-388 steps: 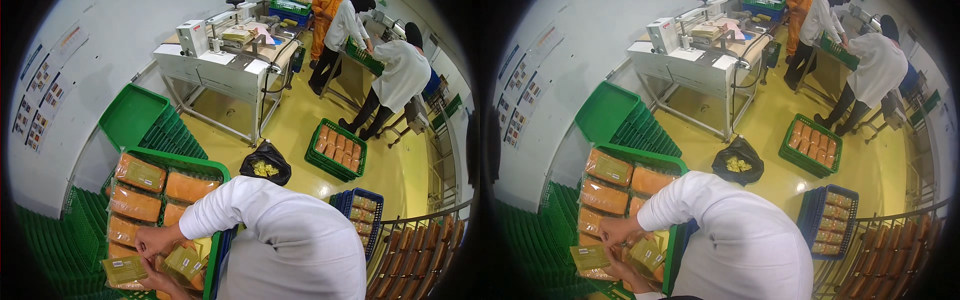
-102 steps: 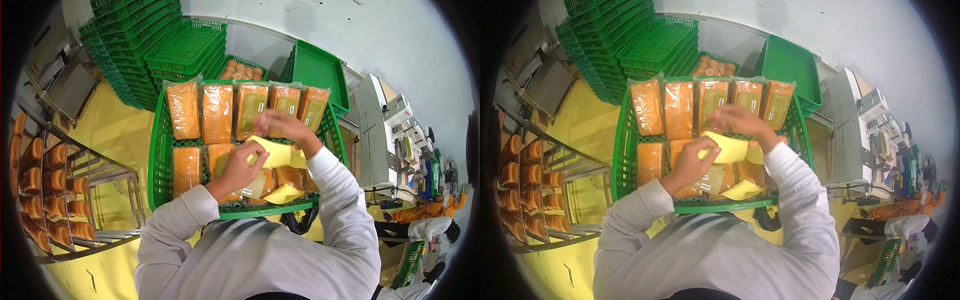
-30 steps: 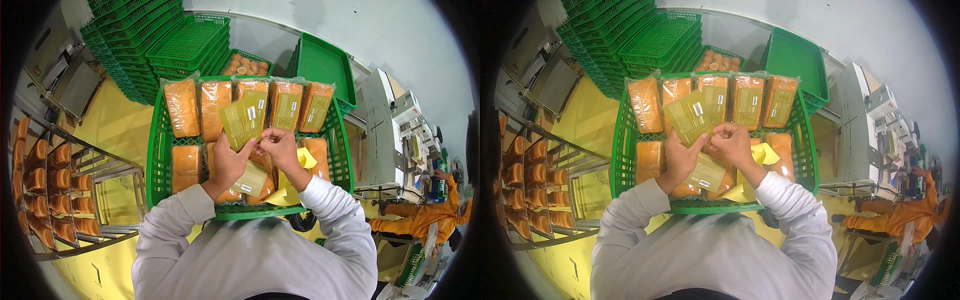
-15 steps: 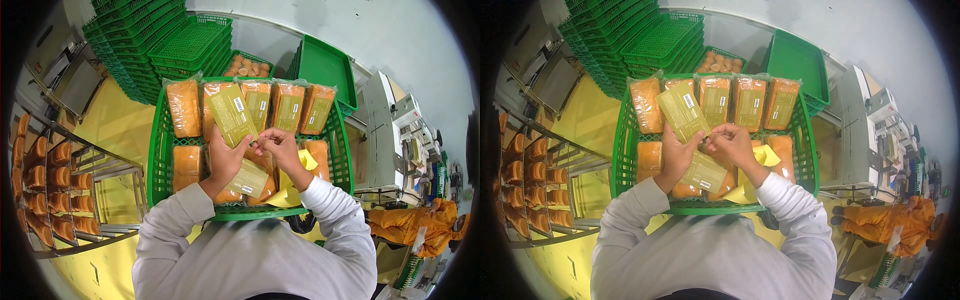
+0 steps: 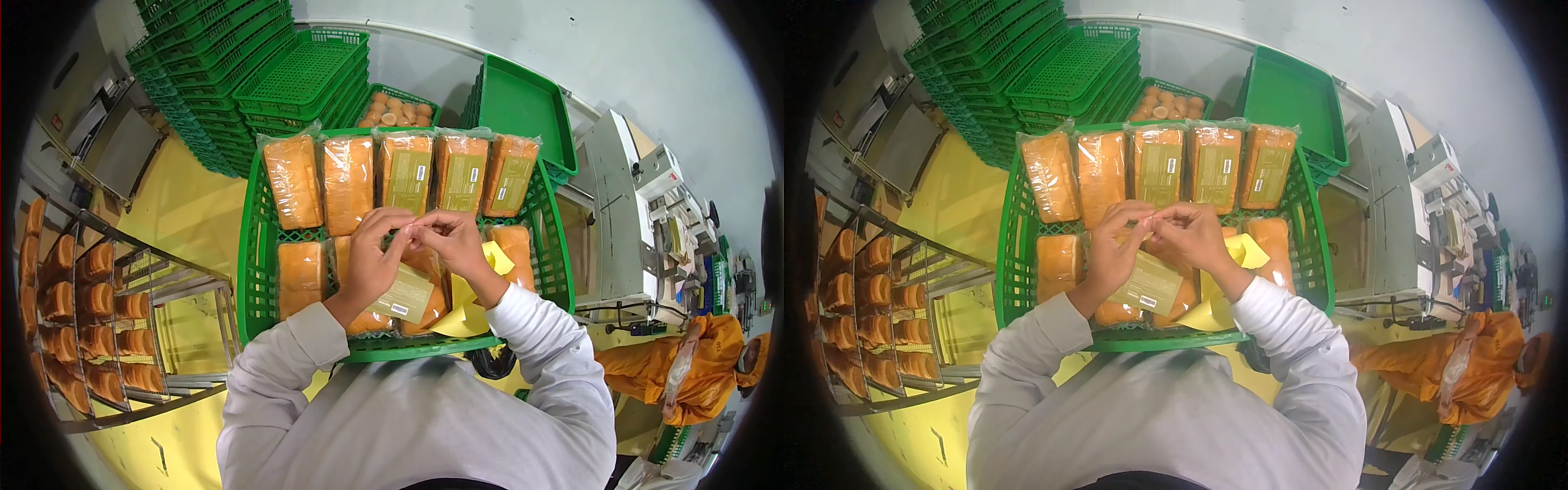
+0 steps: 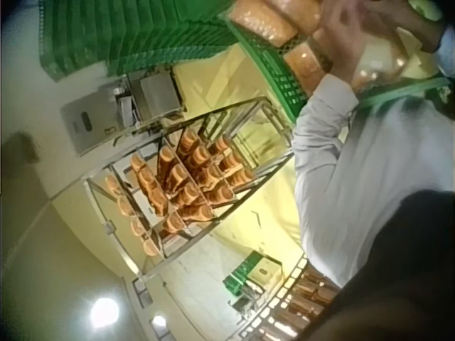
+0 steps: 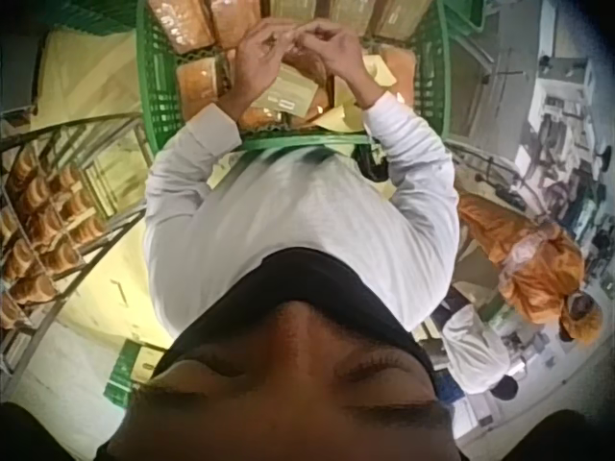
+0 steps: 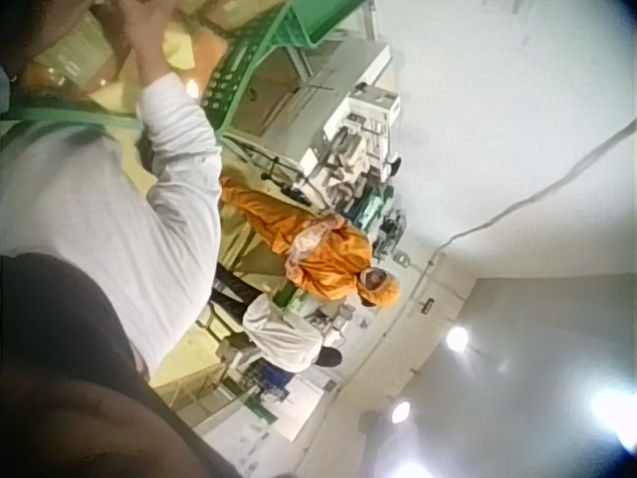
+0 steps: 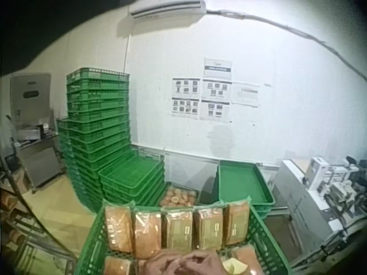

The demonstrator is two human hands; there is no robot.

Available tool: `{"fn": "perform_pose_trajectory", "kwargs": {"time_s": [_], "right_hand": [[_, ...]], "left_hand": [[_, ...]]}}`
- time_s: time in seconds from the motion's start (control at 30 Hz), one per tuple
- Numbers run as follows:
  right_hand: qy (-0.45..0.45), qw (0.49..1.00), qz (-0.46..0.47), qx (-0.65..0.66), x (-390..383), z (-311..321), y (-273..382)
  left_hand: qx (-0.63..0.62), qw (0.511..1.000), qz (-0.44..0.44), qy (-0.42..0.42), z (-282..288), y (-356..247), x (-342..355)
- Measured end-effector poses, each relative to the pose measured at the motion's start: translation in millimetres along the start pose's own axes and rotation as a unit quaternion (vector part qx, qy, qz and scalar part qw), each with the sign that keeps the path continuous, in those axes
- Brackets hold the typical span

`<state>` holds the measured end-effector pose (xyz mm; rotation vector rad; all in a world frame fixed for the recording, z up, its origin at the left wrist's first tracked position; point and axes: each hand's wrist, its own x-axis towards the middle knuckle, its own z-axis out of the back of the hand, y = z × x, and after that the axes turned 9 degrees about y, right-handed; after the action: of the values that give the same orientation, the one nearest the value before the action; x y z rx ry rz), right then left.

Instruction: The person applies yellow labels to individually wrapped loaves of bread arranged in a green plastic basket. They pick up each loaf, place a label on the plastic wrap, and return the loaf to the basket, repeating this process for multiple items.

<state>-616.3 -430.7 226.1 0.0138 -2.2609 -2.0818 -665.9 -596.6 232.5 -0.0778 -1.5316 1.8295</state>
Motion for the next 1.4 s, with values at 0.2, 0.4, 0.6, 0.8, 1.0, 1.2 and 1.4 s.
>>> {"fn": "perform_pose_trajectory", "kwargs": {"time_s": [0.2,0.4,0.6,0.8,1.0,1.2,1.4], "right_hand": [[-0.137,0.985,0.099,-0.031,8,26,17],[-0.035,0.986,0.154,-0.059,-22,95,68],[0.098,0.960,-0.108,-0.240,-22,80,67],[-0.024,0.994,0.004,0.109,38,62,78],[-0.089,0.983,0.130,-0.093,99,57,100],[0.116,0.969,0.063,-0.211,158,3,41],[0.106,0.959,0.056,-0.257,180,-5,5]], "left_hand": [[-0.168,0.957,0.119,-0.204,23,28,13],[-0.287,0.854,0.174,-0.399,85,25,33],[-0.079,0.958,-0.083,-0.263,51,3,26],[0.208,0.960,-0.185,-0.015,19,-17,-1],[0.296,0.948,-0.083,0.087,19,-23,-11],[0.294,0.875,-0.097,0.372,-7,10,-35],[0.279,0.871,-0.090,0.395,-3,7,-36]]}}
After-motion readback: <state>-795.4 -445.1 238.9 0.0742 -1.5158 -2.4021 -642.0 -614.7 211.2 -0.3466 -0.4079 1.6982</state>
